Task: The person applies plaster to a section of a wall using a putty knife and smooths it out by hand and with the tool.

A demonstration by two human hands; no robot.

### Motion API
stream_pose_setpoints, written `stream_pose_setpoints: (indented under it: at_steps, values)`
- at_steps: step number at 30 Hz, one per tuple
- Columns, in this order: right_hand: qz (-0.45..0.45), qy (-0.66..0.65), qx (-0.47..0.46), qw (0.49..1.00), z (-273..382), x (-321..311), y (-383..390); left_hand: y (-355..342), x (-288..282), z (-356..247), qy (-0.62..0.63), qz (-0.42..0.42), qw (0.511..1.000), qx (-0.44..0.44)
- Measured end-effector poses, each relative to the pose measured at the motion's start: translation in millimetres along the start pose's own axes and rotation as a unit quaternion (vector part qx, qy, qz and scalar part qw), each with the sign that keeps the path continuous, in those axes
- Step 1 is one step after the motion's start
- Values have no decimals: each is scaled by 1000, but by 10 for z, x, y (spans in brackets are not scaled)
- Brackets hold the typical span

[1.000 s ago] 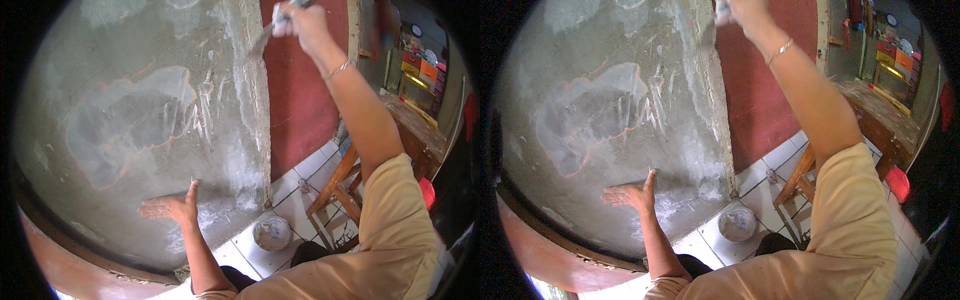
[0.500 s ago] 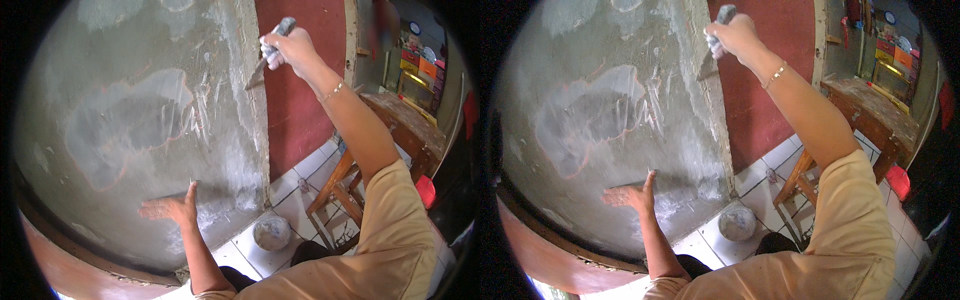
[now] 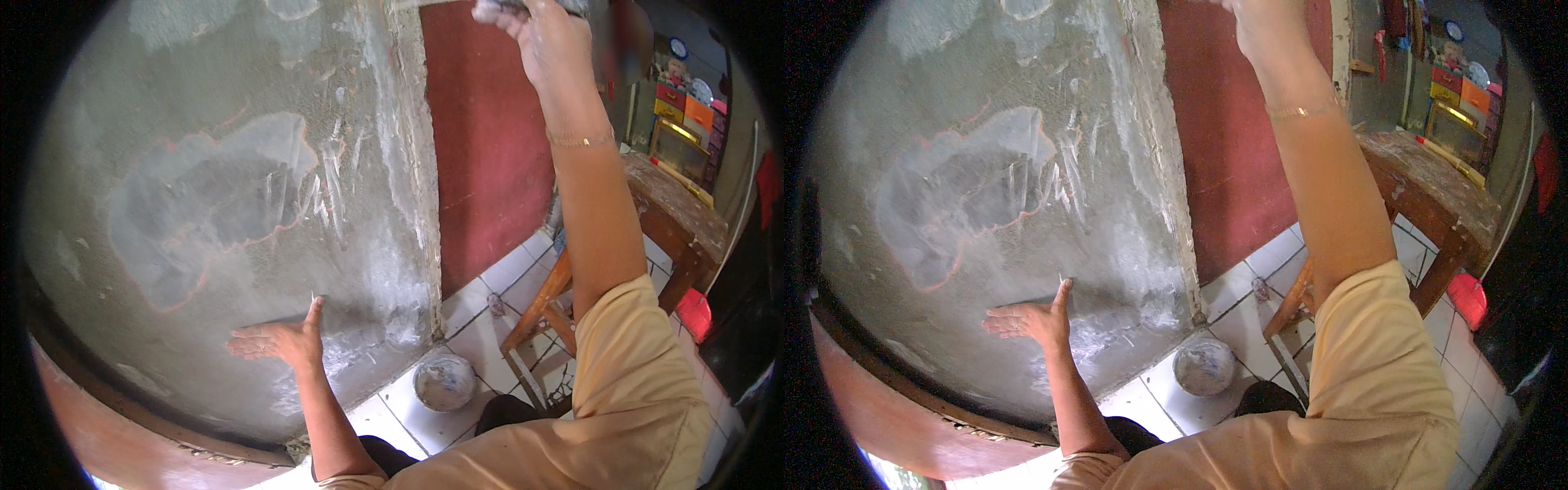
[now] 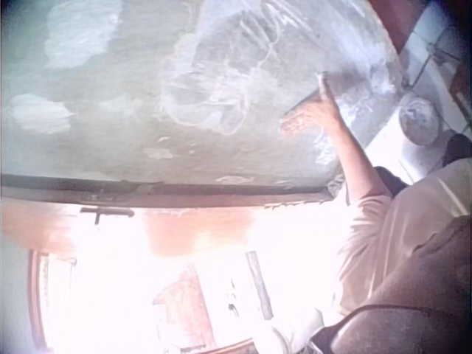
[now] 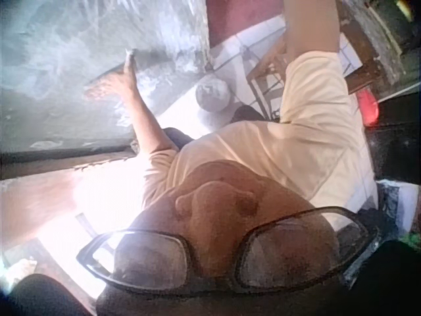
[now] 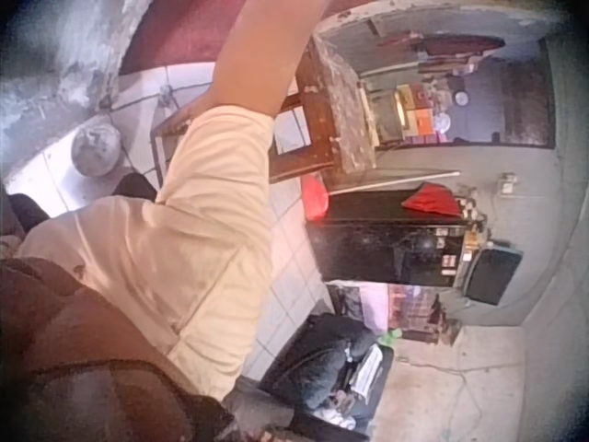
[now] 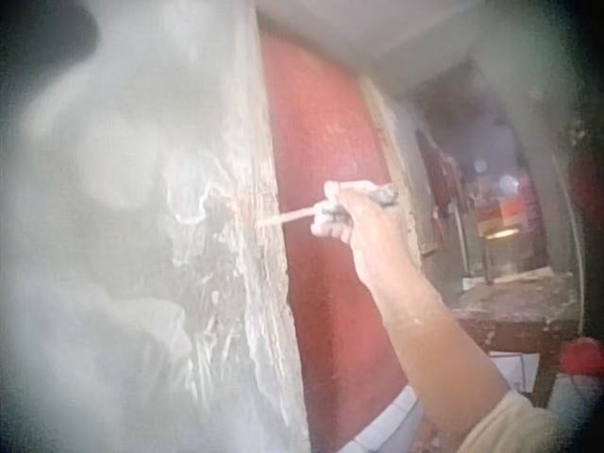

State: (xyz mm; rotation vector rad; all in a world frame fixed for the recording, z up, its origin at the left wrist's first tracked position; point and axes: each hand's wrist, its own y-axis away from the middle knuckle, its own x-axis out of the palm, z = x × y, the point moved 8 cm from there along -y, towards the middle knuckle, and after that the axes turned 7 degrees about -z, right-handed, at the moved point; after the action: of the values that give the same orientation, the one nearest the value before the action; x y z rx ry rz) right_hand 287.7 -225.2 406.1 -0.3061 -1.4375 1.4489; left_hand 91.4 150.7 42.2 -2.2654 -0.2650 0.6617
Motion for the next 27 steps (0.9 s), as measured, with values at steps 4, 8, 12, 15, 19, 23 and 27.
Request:
stream_pose_setpoints:
  at_steps: [4,8,12,15,19,23,27]
  values:
    - [60,115,96,987,-110,-278,449,10,22,-26,1,1,1000,-3]
    - [206,202,299,910,-434,-440,1342,12,37,42,1,-3,1000,-1]
    - [133,86,449,880,-688,-805,1787,30,24,39,-3,-14,1000,-4]
    - [70,17,487,870,-700,-1115,1817,23,11,8,-3,-9,1000,-4]
    - [41,116,505,854,-693,-1505,1949,16,6,-44,2,16,1000,-4]
    - [-1,68,487,871,-562,-1516,1965,13,19,-25,3,13,1000,0]
    - [-41,-33,446,893,-469,-1607,1865,13,16,0,5,17,1000,-8]
